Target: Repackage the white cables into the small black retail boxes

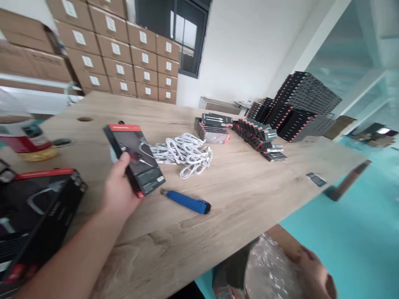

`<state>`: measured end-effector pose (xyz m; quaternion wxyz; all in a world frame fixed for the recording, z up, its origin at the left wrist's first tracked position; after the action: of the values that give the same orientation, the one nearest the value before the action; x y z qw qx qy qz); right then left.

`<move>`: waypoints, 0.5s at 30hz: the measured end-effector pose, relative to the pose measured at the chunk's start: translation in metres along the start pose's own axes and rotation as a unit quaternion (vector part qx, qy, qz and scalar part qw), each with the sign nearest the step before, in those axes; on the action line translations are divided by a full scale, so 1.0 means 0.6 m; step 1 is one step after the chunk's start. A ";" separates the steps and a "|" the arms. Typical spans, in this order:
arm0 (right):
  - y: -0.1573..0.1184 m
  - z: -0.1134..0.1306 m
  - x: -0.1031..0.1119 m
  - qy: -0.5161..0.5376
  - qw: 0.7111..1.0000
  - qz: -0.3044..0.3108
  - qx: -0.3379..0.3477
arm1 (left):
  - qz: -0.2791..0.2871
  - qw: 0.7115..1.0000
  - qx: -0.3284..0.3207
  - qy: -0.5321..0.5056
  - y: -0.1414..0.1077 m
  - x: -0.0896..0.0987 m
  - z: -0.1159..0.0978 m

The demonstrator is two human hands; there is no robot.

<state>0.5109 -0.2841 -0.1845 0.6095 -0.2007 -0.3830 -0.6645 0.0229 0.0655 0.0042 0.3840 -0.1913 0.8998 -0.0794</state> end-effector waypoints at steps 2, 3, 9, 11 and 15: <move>0.004 0.064 0.010 0.056 0.998 -0.028 -0.009 | 0.032 0.999 0.032 -0.011 -0.001 0.004 0.000; 0.000 0.108 0.015 0.125 0.991 -0.040 0.003 | 0.040 0.999 0.030 -0.022 -0.002 0.006 -0.003; -0.167 0.453 0.046 0.340 0.858 0.191 0.333 | 0.065 0.997 0.042 -0.026 -0.016 0.011 -0.017; -0.261 0.536 0.044 0.307 0.781 0.297 0.456 | 0.072 0.995 0.055 -0.030 -0.020 0.012 -0.022; -0.396 0.613 0.026 0.182 0.689 0.368 0.597 | 0.063 0.994 0.080 -0.028 -0.014 0.023 -0.026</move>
<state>0.2053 -0.0257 -0.0058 0.8540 0.2057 -0.4761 -0.0420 0.0052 0.0520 0.0083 0.4272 -0.1053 0.8897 -0.1218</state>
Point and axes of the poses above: each hand's wrist, its own y-axis towards the middle knuckle, its own x-axis out of the back of the hand, z = x × y, the point moved 4 cm from there along y, towards the middle knuckle, and after that the axes turned 15 degrees about -z, right-handed, at the moved point
